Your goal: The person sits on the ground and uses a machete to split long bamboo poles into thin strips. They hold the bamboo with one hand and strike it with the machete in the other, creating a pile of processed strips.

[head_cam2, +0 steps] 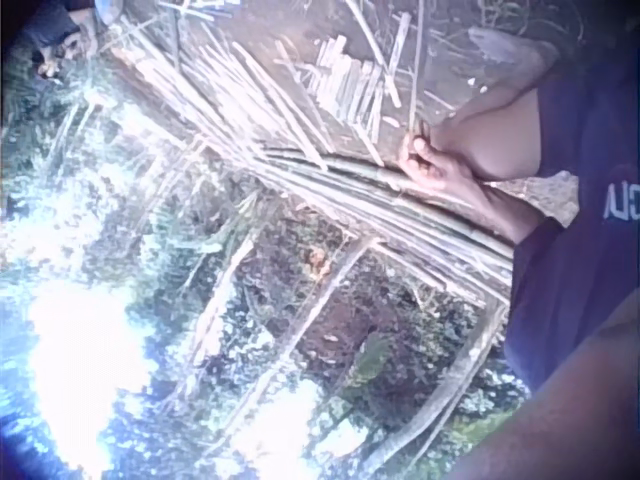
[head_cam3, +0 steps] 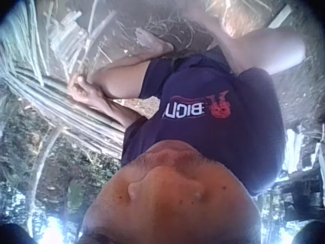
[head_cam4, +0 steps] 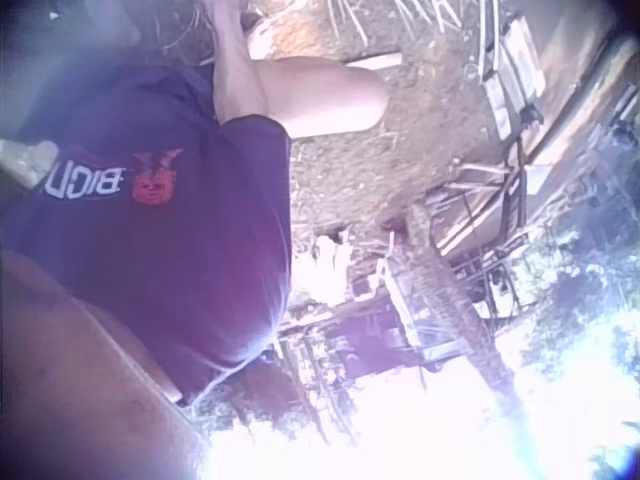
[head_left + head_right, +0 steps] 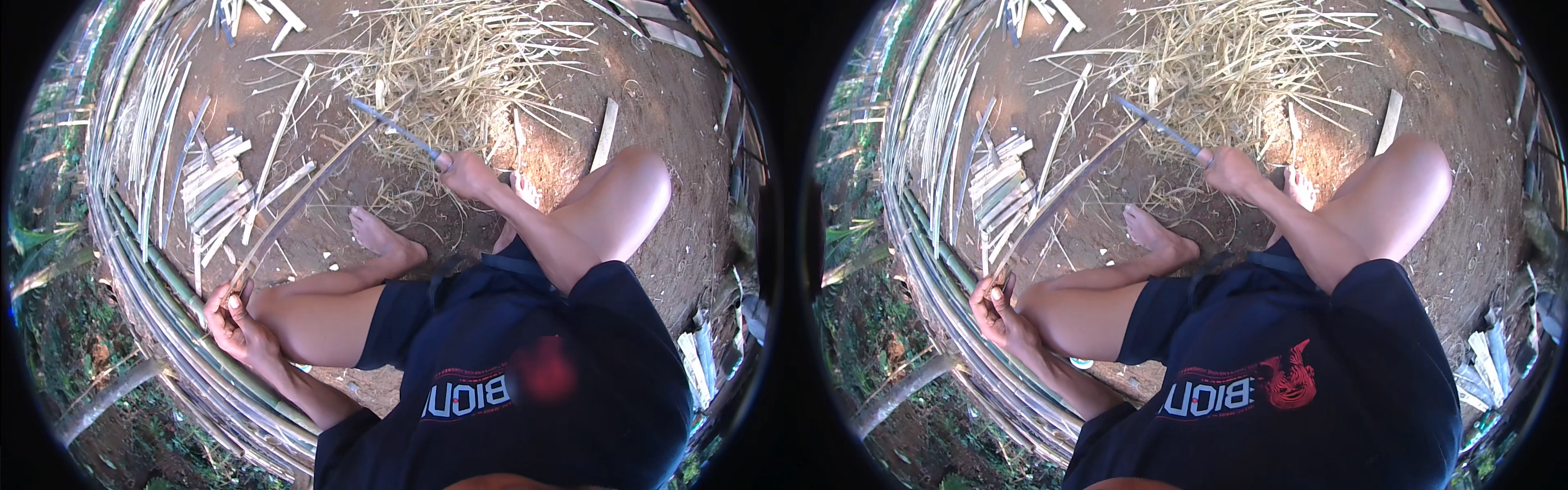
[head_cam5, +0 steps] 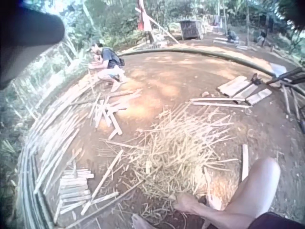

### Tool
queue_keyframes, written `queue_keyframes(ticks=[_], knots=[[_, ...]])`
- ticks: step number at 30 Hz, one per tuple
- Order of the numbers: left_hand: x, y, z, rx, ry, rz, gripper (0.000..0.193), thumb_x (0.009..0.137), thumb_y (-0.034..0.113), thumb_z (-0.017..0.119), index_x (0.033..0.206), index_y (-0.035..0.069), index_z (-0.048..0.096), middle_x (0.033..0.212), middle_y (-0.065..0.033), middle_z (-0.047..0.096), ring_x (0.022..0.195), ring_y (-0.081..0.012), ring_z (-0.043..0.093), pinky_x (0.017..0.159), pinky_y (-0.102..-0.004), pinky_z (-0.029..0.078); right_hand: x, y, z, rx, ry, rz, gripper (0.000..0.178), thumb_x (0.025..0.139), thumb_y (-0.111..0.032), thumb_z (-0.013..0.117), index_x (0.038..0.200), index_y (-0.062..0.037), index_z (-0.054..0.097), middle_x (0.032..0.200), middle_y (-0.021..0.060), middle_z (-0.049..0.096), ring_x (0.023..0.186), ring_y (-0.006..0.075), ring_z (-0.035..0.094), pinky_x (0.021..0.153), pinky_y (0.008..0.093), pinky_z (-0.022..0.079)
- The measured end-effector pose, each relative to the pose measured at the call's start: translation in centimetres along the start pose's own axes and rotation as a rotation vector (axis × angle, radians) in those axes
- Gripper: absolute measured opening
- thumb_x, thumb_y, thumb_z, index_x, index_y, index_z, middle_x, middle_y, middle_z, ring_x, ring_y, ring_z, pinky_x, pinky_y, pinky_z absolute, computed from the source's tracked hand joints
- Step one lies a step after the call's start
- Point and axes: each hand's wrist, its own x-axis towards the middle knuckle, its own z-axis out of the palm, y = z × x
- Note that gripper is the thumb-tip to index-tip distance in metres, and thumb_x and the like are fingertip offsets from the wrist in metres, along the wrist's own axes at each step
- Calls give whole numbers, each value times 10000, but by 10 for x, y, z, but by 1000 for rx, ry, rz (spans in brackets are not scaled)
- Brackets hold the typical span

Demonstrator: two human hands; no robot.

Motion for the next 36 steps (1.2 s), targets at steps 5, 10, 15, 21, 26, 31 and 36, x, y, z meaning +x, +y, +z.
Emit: queue_keyframes(ticks=[5, 10, 15, 21, 26, 31, 36], knots=[[3, 1, 4, -34, 25, 37, 197, 968, 124, 503, 1087, -31, 528, 1017, -125, 536, 933, -218, 599, 810, -360, 578, -40, -32, 16, 16, -16, -509, 118, 791, -179, 595, 809, -63, 607, 699, 184, 632, 665, 335, 645, 643, 444, 508], [13, 6, 12, -69, -37, 34, 206, 963, 162, 522, 1089, -1, 527, 1063, -115, 523, 978, -212, 587, 851, -379, 566, 64, 64, 14, 93, 71, 152, 260, 832, -200, 562, 962, 7, 651, 832, 221, 666, 763, 324, 667, 747, 422, 525], [16, -7, 6, -86, 2, 44, 241, 972, 192, 503, 1085, -21, 494, 1063, -125, 508, 950, -219, 586, 805, -355, 586, 38, 39, 2, 12, 43, -68, 234, 798, -197, 589, 948, -29, 655, 815, 195, 662, 750, 307, 656, 763, 416, 519], [23, 6, 19, -197, -19, 38, 253, 978, 219, 503, 1098, -3, 489, 1035, -108, 504, 941, -209, 574, 855, -364, 534, 49, 52, -7, 277, 37, 316, 209, 798, -153, 566, 927, 0, 627, 823, 193, 658, 710, 286, 664, 647, 389, 539], [28, 12, 21, -536, -70, -35, 343, 991, 365, 438, 1048, 32, 501, 991, -103, 518, 1027, -264, 527, 1013, -440, 372, 42, 20, -6, 60, -3, 82, 243, 798, -237, 607, 901, -17, 630, 785, 182, 654, 707, 287, 654, 663, 409, 525], [35, 16, 43, -928, 129, -137, 334, 988, 364, 450, 836, 67, 424, 796, -43, 383, 807, -220, 443, 893, -437, 406, -58, -50, 27, 168, -72, -552, 221, 767, -248, 664, 830, -52, 584, 677, 193, 607, 637, 361, 611, 600, 428, 472], [34, 33, 79, -695, 366, -1, 340, 985, 340, 480, 816, 77, 346, 762, -38, 320, 709, -178, 355, 777, -385, 426, -36, -11, 44, 109, 166, -459, 152, 760, -181, 605, 820, -42, 595, 644, 184, 608, 628, 347, 625, 609, 436, 489]])
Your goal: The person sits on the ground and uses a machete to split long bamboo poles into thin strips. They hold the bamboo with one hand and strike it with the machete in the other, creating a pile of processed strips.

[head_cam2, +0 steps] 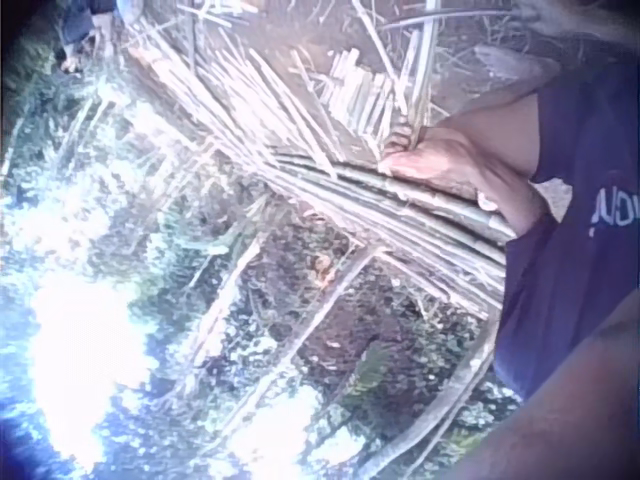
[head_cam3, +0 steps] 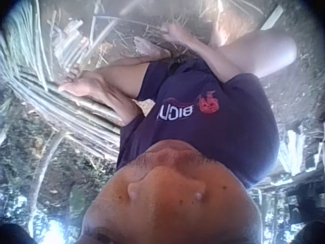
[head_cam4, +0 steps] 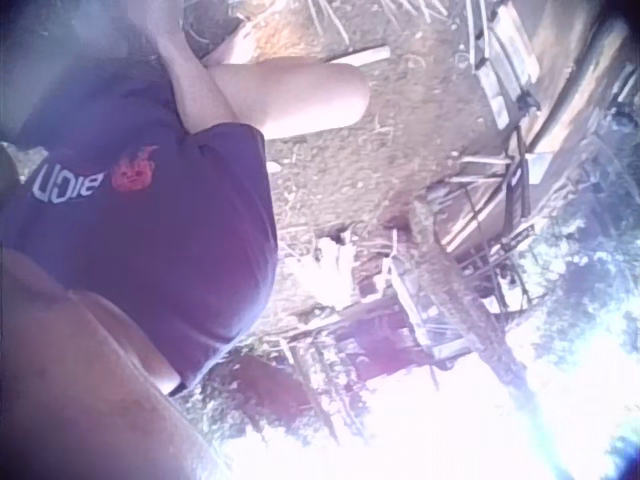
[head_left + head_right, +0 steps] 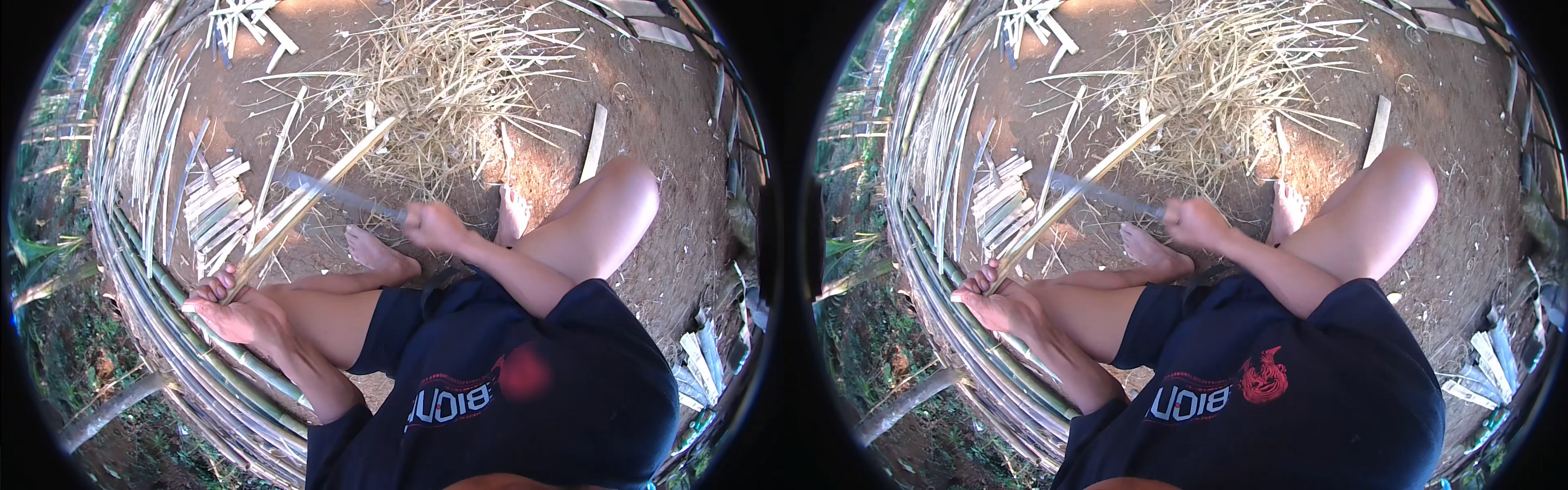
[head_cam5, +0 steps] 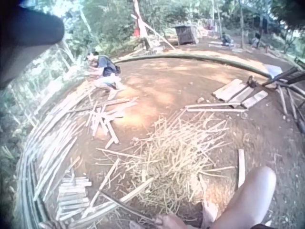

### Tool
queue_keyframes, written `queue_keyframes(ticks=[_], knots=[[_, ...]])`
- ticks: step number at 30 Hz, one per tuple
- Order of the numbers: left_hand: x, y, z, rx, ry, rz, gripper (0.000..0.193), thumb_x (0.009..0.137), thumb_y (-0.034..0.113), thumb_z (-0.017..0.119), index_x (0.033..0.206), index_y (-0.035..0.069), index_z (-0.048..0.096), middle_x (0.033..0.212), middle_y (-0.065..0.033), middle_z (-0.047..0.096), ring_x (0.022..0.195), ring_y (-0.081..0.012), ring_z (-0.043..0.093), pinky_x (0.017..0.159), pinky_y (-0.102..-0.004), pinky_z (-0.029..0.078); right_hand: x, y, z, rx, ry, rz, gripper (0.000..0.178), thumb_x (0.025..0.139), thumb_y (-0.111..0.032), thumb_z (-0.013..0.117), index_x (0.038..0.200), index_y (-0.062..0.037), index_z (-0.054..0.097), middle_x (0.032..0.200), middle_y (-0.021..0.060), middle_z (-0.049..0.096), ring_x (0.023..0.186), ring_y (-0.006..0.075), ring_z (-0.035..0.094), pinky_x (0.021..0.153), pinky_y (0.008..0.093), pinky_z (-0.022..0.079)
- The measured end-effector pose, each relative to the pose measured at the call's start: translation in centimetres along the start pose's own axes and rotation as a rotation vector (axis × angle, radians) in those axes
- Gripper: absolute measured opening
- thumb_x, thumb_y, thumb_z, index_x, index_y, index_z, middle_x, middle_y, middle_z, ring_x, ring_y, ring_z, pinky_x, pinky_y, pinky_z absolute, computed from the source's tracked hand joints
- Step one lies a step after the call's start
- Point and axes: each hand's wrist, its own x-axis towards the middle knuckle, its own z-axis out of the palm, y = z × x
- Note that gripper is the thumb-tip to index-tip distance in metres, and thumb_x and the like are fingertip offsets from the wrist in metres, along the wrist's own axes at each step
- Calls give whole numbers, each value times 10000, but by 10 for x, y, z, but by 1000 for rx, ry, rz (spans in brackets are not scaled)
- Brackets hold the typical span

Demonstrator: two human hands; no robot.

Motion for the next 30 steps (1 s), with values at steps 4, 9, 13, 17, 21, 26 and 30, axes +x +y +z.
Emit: queue_keyframes(ticks=[4, 9, 13, 17, 21, 26, 30], knots=[[2, 0, 10, 103, 81, 74, 362, 1011, 337, 407, 771, 74, 344, 735, -36, 298, 663, -172, 330, 721, -365, 453, 40, 53, -26, 1, -120, 499, 167, 782, -181, 587, 875, -50, 630, 732, 182, 655, 685, 322, 658, 648, 442, 512], [9, -3, 15, 172, 88, 72, 359, 1015, 341, 371, 784, 66, 376, 731, -39, 345, 655, -167, 384, 711, -352, 504, 20, 16, 0, 33, -68, -96, 134, 806, -194, 562, 826, -64, 590, 626, 175, 597, 591, 363, 614, 599, 461, 492], [27, -6, 10, 266, 214, -35, 367, 1020, 330, 360, 816, 31, 421, 745, -64, 387, 663, -187, 427, 720, -360, 515, 32, 67, 13, -35, 68, 222, 133, 796, -180, 557, 831, -55, 587, 681, 205, 616, 630, 392, 617, 628, 481, 499], [39, -15, 3, 348, 297, -38, 396, 1008, 350, 404, 832, -2, 448, 757, -77, 422, 668, -200, 455, 734, -364, 535, 26, 28, 18, 44, 86, 159, 155, 784, -196, 581, 803, -43, 573, 687, 231, 612, 645, 421, 615, 626, 490, 499], [31, -10, 7, 274, 204, 12, 352, 1011, 317, 406, 795, 40, 422, 754, -61, 387, 673, -182, 428, 751, -374, 534, 14, 3, 13, -13, -2, -143, 128, 785, -176, 596, 789, -50, 575, 691, 208, 629, 638, 379, 634, 606, 478, 504], [32, -13, 4, 368, 187, -29, 388, 1011, 360, 385, 786, 44, 408, 745, -50, 372, 653, -182, 411, 752, -365, 525, 46, 46, 0, -14, 7, 314, 153, 805, -159, 577, 914, -65, 627, 752, 212, 656, 677, 365, 657, 645, 455, 535], [32, -13, 15, 443, 235, 31, 431, 1004, 426, 367, 790, 54, 401, 750, -59, 389, 681, -204, 479, 777, -370, 513, 25, 18, 12, -38, 22, -17, 150, 747, -131, 600, 887, -80, 618, 733, 213, 647, 642, 397, 639, 617, 476, 516]])
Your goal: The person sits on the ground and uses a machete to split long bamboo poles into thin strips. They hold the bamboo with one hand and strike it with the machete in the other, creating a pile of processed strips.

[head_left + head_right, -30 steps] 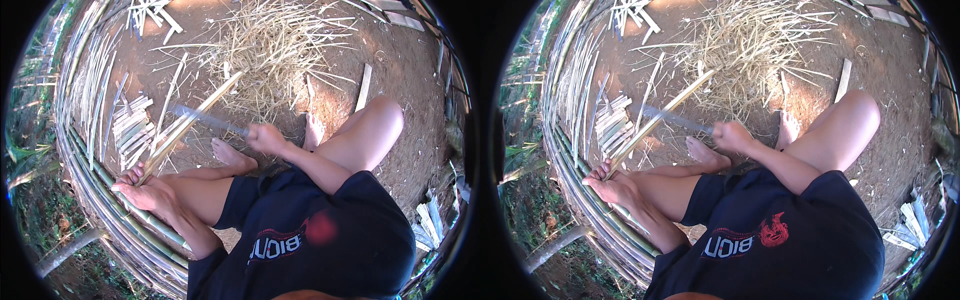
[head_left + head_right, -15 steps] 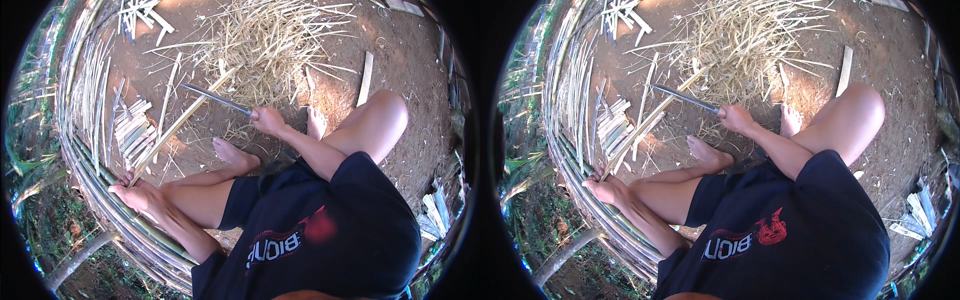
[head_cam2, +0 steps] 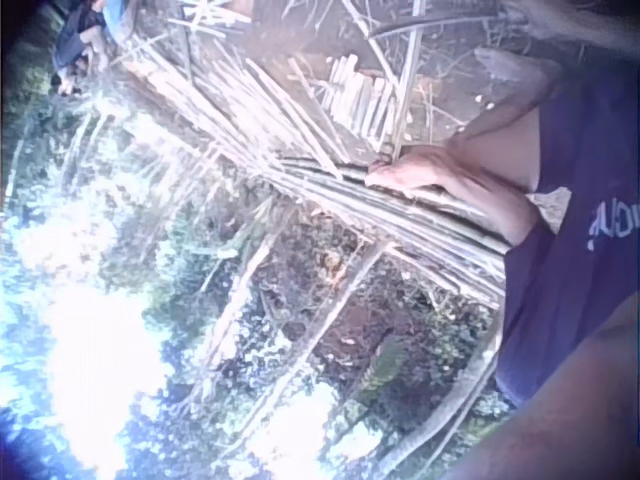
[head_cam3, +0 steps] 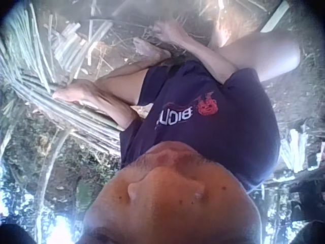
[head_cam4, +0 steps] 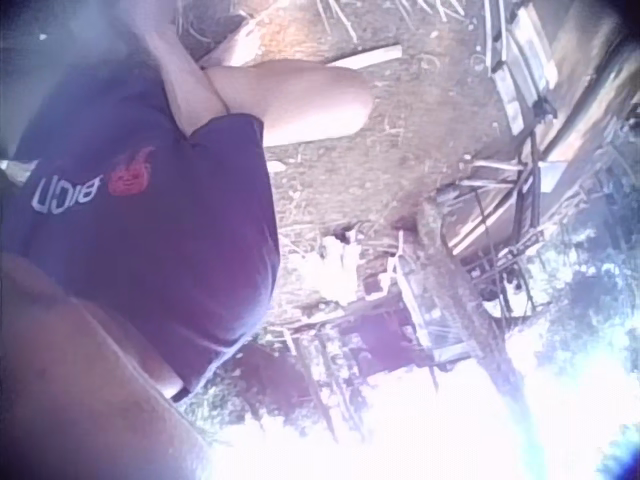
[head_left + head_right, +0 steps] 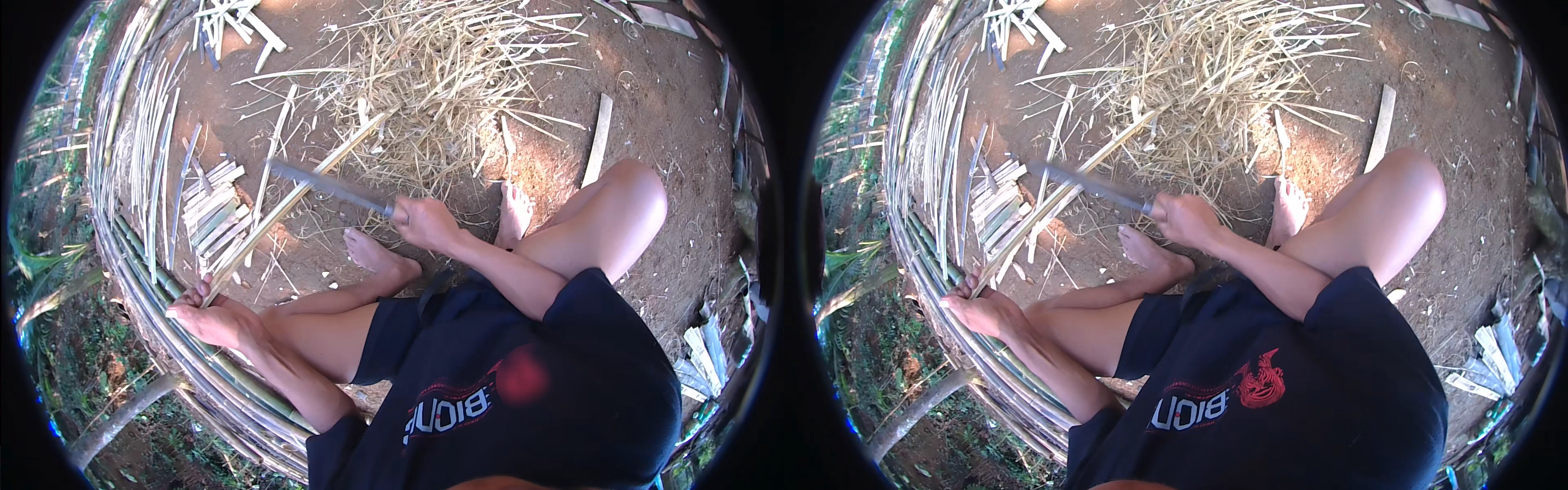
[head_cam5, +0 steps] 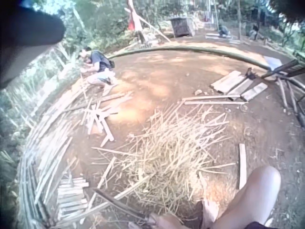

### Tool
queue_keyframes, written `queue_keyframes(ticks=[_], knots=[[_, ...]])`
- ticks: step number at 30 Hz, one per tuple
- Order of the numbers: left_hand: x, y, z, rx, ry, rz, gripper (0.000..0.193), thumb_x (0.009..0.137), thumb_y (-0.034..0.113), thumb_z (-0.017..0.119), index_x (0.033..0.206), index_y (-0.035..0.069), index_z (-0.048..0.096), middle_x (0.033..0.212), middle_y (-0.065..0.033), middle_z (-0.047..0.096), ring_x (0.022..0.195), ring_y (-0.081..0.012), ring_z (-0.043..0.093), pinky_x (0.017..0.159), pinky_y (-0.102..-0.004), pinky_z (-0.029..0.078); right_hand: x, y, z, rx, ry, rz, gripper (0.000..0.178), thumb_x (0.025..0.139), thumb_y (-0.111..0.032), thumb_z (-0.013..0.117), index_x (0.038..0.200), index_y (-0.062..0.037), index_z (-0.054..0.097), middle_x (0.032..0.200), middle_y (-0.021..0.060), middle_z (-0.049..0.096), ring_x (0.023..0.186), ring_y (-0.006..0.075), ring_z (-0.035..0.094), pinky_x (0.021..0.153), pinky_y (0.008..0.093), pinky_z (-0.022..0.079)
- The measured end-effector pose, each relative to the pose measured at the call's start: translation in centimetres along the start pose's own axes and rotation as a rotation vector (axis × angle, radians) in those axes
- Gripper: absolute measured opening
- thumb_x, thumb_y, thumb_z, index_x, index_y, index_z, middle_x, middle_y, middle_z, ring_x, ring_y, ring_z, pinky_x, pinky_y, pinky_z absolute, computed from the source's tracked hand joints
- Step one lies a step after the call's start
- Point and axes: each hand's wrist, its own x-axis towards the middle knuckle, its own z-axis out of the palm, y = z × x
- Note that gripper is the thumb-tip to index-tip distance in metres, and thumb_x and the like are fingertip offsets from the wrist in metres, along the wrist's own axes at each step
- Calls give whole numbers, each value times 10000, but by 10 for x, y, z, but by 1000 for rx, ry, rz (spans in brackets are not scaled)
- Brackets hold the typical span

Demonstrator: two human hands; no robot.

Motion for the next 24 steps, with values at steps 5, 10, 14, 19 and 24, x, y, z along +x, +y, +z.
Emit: queue_keyframes(ticks=[5, 10, 14, 19, 24], knots=[[10, -3, -1, -76, -20, -84, 406, 1020, 379, 346, 832, 29, 430, 758, -60, 389, 697, -201, 456, 778, -369, 485, 28, 64, -4, -123, 114, 379, 174, 833, -207, 562, 912, -58, 604, 718, 218, 644, 663, 378, 647, 620, 497, 506], [-6, 12, 6, 9, 43, -47, 373, 1020, 353, 355, 784, 69, 402, 764, -53, 379, 692, -185, 438, 766, -368, 513, 1, 13, 8, -52, 24, 89, 220, 822, -207, 558, 971, -52, 607, 683, 240, 623, 606, 417, 620, 610, 503, 514], [2, 0, -5, -93, 7, -101, 377, 1007, 354, 397, 767, 64, 411, 753, -47, 384, 650, -170, 422, 750, -359, 528, 20, 77, 14, -93, 137, 345, 218, 825, -199, 547, 962, -46, 618, 770, 221, 649, 708, 394, 644, 666, 487, 518], [-2, 1, -2, -23, 39, -80, 349, 1027, 310, 341, 910, 1, 452, 811, -78, 439, 701, -187, 454, 759, -361, 510, 31, 53, -6, -16, -45, 428, 268, 810, -192, 576, 1044, -67, 617, 748, 196, 652, 682, 349, 655, 634, 460, 530], [5, -11, -13, -87, -14, -74, 349, 1024, 314, 363, 783, 62, 385, 742, -46, 369, 654, -170, 404, 761, -364, 492, 22, 70, 15, -113, 8, 263, 297, 794, -194, 603, 1041, -29, 617, 760, 193, 658, 694, 332, 662, 645, 447, 531]])
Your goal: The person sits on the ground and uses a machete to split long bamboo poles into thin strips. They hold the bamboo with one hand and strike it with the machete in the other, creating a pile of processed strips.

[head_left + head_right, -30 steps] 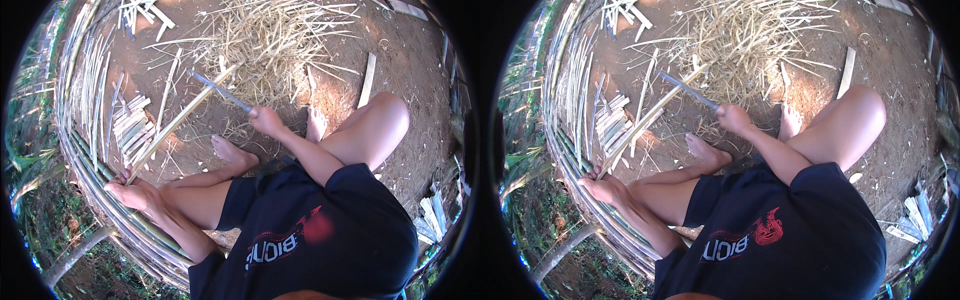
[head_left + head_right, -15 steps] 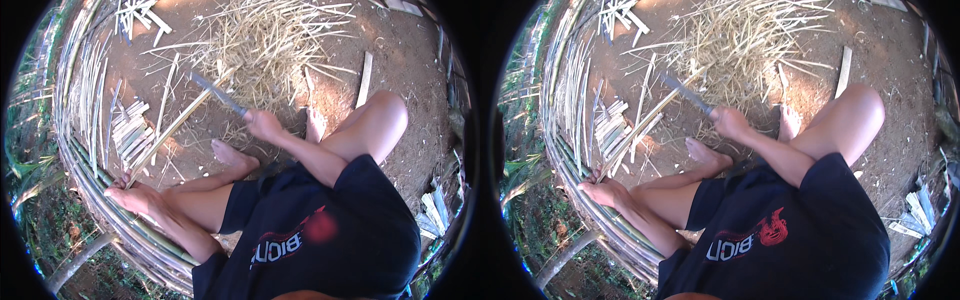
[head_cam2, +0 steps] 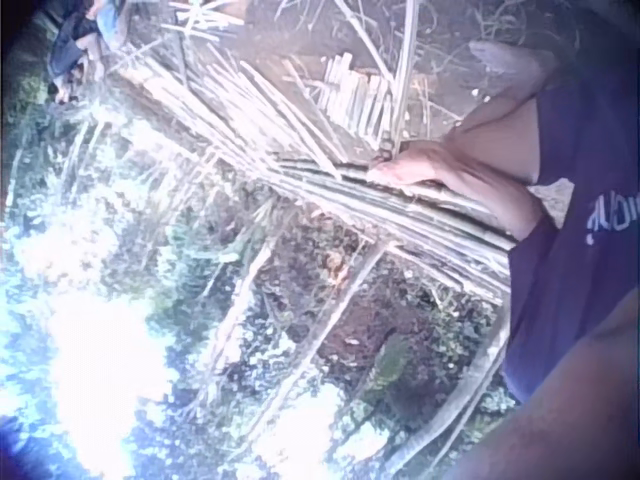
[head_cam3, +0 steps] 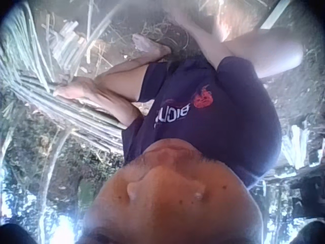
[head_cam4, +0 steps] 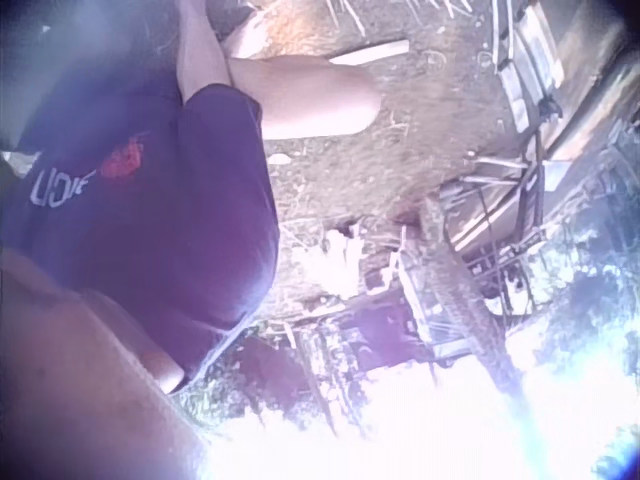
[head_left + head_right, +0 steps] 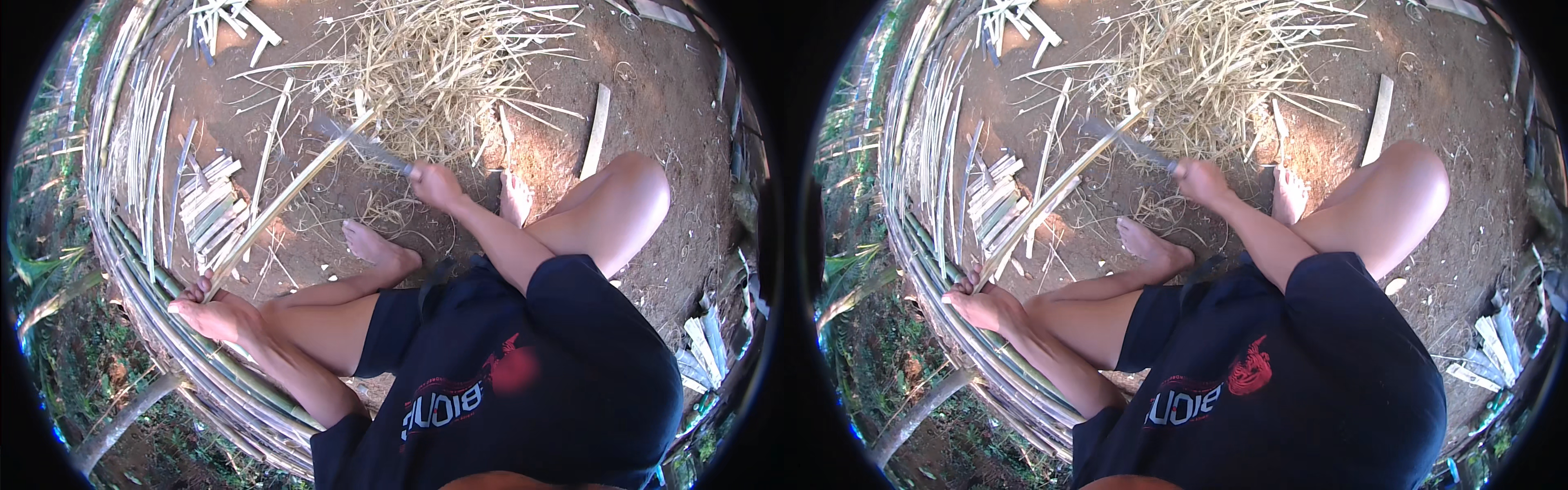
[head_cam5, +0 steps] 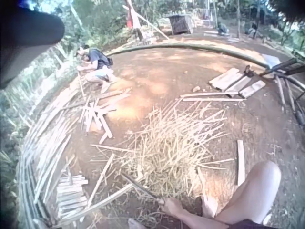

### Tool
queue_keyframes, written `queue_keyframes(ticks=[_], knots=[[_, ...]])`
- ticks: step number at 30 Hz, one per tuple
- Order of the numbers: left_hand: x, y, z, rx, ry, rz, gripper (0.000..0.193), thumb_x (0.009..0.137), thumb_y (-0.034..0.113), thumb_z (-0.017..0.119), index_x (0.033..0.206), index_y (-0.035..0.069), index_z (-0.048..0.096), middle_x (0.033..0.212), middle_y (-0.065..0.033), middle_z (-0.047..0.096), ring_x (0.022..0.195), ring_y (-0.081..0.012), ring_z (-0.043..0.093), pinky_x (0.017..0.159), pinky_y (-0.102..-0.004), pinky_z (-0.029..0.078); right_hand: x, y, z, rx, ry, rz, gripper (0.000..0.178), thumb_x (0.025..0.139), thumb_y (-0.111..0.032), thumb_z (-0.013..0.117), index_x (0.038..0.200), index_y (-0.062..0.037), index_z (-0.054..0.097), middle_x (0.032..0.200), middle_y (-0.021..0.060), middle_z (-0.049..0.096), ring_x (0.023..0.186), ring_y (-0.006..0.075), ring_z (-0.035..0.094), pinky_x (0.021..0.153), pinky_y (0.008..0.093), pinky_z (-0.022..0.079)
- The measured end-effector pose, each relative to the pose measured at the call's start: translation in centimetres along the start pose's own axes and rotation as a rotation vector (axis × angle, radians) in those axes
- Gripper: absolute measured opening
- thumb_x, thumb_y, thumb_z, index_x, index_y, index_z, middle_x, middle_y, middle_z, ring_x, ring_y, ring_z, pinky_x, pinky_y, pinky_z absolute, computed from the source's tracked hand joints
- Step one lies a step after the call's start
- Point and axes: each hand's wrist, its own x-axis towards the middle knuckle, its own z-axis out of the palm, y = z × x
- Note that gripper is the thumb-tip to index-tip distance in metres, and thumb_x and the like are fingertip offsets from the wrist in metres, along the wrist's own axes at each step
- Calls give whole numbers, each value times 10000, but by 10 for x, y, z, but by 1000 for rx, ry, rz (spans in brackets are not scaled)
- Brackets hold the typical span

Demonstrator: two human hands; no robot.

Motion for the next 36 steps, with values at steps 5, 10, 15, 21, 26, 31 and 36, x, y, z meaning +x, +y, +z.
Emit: queue_keyframes(ticks=[5, 10, 15, 21, 26, 31, 36], knots=[[1, 7, 12, -23, 21, 5, 349, 1020, 316, 386, 752, 94, 364, 728, -34, 337, 649, -162, 374, 722, -336, 448, 33, 24, -31, 20, -30, 260, 282, 801, -180, 596, 1015, 3, 614, 841, 216, 671, 762, 347, 668, 693, 446, 531], [-5, 11, 22, -107, 130, -75, 394, 1013, 328, 402, 681, 117, 376, 627, 19, 315, 563, -115, 331, 610, -305, 400, 11, -11, -5, 32, -33, 58, 233, 808, -178, 594, 984, -26, 587, 782, 206, 657, 728, 363, 661, 659, 464, 526], [1, 6, -1, -510, -256, -63, 497, 1003, 433, 350, 607, 136, 390, 527, 20, 283, 476, -126, 267, 511, -279, 291, 23, 31, 1, 7, 112, 229, 317, 803, -192, 604, 1063, -19, 550, 873, 224, 654, 672, 382, 650, 630, 452, 520], [-5, 7, -15, -705, -479, -7, 548, 1017, 433, 278, 580, 120, 383, 500, 2, 315, 434, -127, 292, 470, -273, 277, 12, -22, -42, 497, -97, 338, 360, 795, -189, 619, 1098, -27, 513, 782, 138, 630, 675, 283, 652, 604, 384, 524], [-25, 14, -10, -687, -578, 44, 539, 1006, 448, 312, 601, 108, 416, 511, 4, 337, 450, -127, 289, 514, -285, 289, -58, -90, -44, 363, -14, -59, 230, 780, -147, 612, 965, -28, 545, 659, 100, 571, 536, 224, 585, 521, 368, 463], [-37, 17, -7, -672, -519, 70, 526, 1013, 437, 301, 611, 113, 406, 520, 10, 323, 456, -118, 284, 518, -278, 289, -101, -147, -57, 357, -148, -278, 195, 766, -145, 650, 895, -41, 548, 570, 109, 494, 496, 218, 536, 506, 363, 428], [-42, 15, -8, -651, -524, 98, 518, 1019, 423, 288, 609, 123, 386, 523, 12, 306, 452, -118, 278, 512, -272, 278, -90, -115, -43, 122, -31, -253, 172, 773, -150, 642, 911, -60, 593, 629, 179, 594, 599, 371, 615, 578, 435, 497]])
